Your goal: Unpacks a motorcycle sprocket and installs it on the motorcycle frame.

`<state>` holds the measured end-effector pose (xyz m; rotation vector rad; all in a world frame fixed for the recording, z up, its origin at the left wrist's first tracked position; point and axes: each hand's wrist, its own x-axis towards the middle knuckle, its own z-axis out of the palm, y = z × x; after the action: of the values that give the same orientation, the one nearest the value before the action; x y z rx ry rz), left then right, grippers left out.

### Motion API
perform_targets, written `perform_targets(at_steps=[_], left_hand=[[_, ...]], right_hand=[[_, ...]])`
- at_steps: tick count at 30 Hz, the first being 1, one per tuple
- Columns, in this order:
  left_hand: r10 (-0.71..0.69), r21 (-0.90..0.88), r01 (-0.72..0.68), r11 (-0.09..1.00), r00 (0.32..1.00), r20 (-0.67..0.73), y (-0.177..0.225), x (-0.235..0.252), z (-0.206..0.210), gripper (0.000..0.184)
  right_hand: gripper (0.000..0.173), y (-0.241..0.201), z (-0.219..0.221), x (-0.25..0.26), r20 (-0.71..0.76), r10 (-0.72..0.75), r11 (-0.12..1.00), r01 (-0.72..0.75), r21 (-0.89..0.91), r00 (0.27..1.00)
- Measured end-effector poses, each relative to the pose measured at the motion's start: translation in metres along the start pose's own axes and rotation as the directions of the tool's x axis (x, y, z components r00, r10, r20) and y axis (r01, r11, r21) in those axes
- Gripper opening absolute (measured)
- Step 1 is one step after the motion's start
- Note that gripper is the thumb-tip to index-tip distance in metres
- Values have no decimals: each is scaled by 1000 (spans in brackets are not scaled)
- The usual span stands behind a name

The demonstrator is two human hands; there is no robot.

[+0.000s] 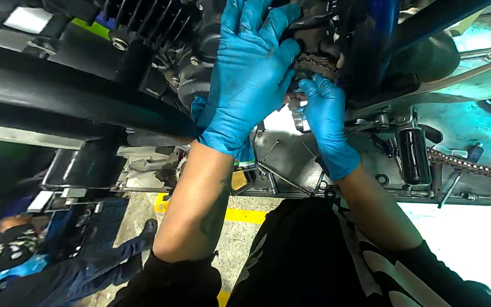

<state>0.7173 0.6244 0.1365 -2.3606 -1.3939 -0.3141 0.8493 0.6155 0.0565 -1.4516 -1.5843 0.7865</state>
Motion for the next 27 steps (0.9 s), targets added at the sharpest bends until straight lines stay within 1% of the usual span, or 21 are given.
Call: perform_targets(at_steps=[1,2,3,7,9,13,17,19,21,24,27], left_hand=[[0,-6,0,1000,1000,-3,1,-1,-1,25],[0,-9,0,1000,1000,-3,1,0,-1,26],[-4,-9,4,1000,1000,0,2,1,-2,26],[-54,17,53,998,998,42,6,3,-2,23],[-55,22,54,998,997,49,5,5,-3,21],[-62,27,61,998,997,48,5,5,-3,21],[-80,56,76,996,994,71,9,5,-4,23],[-73,44,71,996,996,43,8,4,-3,23],[-47,17,47,999,999,5,6,3,-1,21],[-13,-20,12,1000,1000,-18,3,0,1,21],[11,-27,-11,1000,1000,-9,2,1,-1,22]], right_hand=[[26,21,19,6,-180,-90,975,123,186,980],[22,28,27,10,-247,-96,943,168,287,964],[19,31,32,12,-292,-102,923,200,330,951],[18,33,42,12,-360,-94,879,247,407,928],[18,34,45,15,-412,-99,855,289,431,906],[15,35,44,16,-430,-107,829,320,459,896],[15,36,50,19,-547,-174,809,436,395,819],[16,38,47,18,-533,-193,819,434,374,824],[19,40,44,16,-487,-155,851,367,376,860],[19,47,46,6,-391,-97,884,260,389,915],[27,44,44,3,-265,-50,902,158,402,963]])
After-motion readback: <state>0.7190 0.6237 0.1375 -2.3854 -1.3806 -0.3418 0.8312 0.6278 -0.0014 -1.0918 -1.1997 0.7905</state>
